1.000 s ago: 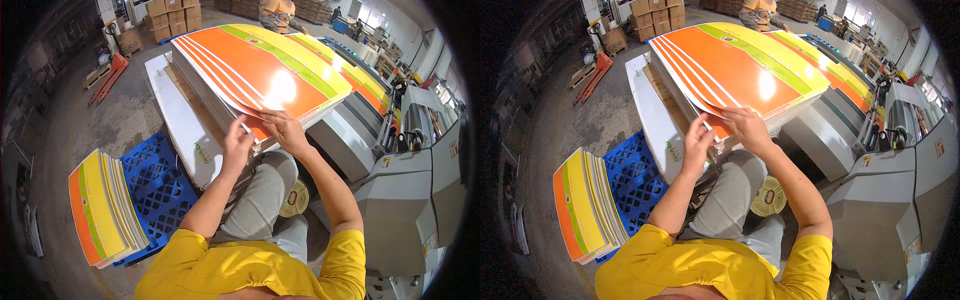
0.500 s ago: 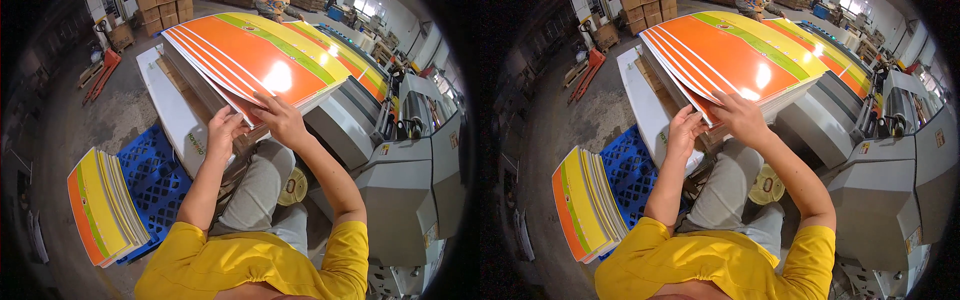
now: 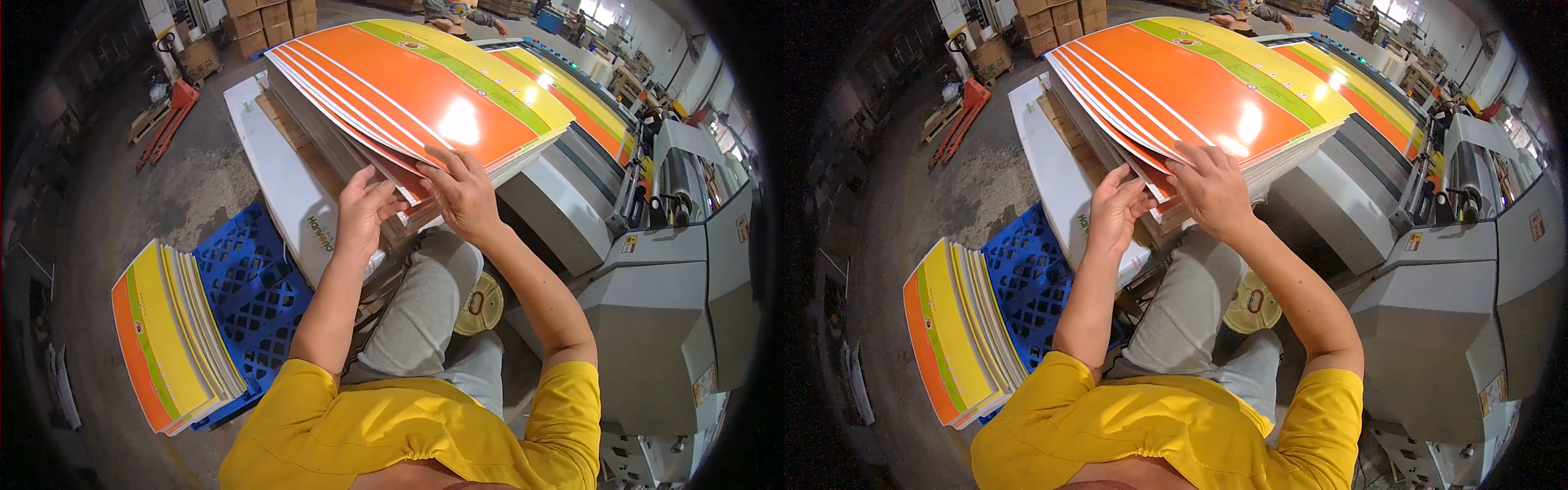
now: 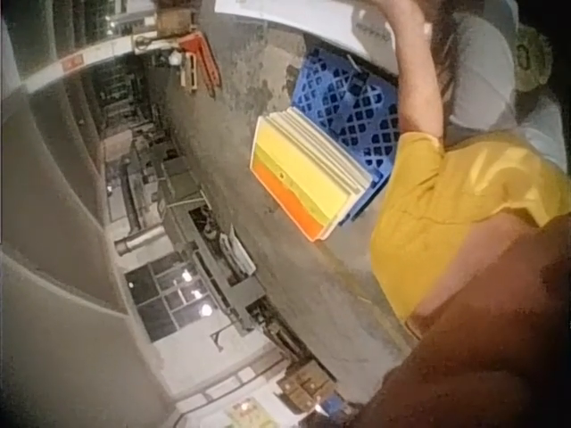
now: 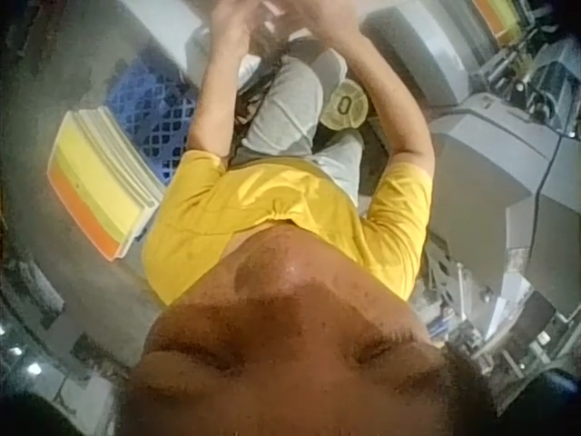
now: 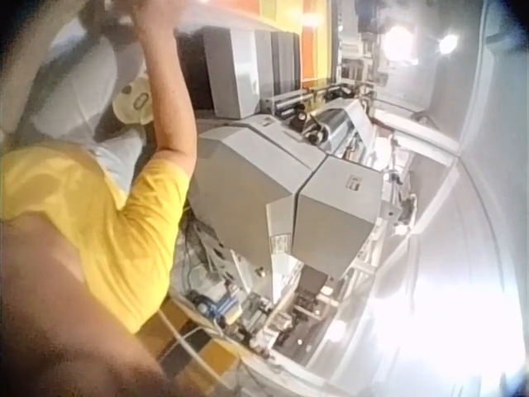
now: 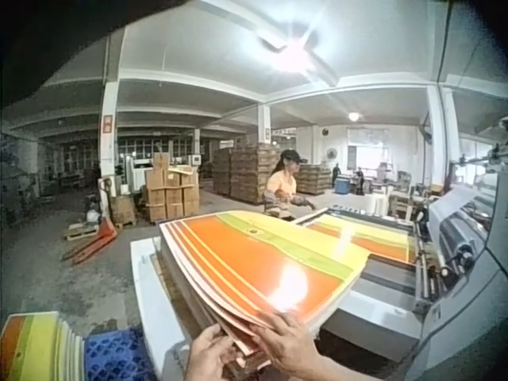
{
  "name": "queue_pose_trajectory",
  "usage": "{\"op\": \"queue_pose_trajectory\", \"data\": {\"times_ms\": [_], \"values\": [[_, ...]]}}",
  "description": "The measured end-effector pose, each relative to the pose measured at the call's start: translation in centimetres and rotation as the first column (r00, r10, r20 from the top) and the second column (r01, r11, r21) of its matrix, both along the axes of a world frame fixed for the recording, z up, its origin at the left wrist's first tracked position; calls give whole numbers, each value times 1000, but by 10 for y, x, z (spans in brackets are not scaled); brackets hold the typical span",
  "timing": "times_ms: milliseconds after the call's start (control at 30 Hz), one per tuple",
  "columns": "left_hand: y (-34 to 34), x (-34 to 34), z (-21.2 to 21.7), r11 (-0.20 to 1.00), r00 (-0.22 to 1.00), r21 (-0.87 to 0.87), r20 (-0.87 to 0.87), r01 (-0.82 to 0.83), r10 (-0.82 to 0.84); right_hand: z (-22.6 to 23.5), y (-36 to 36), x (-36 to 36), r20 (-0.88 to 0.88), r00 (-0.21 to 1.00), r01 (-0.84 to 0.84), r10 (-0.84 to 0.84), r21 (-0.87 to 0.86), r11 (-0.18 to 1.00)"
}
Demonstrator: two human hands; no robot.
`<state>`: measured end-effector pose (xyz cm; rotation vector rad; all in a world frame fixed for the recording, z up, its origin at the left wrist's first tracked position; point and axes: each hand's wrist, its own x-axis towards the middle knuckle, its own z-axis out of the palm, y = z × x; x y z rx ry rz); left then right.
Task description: Inspecting and sorting large printed paper sheets at an industrial machine in a factory.
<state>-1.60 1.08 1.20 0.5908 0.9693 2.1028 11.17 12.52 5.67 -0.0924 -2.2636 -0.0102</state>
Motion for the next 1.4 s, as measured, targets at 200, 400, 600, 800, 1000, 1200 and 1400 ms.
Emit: {"op": "queue_pose_trajectory", "data": {"times_ms": [200, 400, 600, 800, 1000, 1200, 1400], "values": [[1, -1, 7, 999, 1000, -48, 12, 3, -2, 1, 1, -2, -23, 999, 22, -22, 0, 1000], [5, 13, 5, 974, 975, -118, -135, -195, 179, 4, 2, -7, -76, 996, 33, -39, -82, 996], [3, 19, -5, 975, 944, -167, -318, -144, 84, 14, 39, -24, -246, 969, -243, 15, -940, 238], [0, 14, -8, 974, 928, -189, -369, -128, 51, 20, 8, -17, -126, 989, -118, 72, -401, 909], [0, 17, -4, 974, 912, -186, -409, -128, 42, -6, 14, -10, 42, 987, -132, 156, -354, 926], [3, 22, -1, 979, 979, -170, -188, -108, 76, -6, 16, -6, 97, 986, -120, 139, -178, 977], [3, 17, -7, 963, 864, -178, -496, -201, 88, 37, 22, -18, -392, 917, -391, 76, -920, -37]]}}
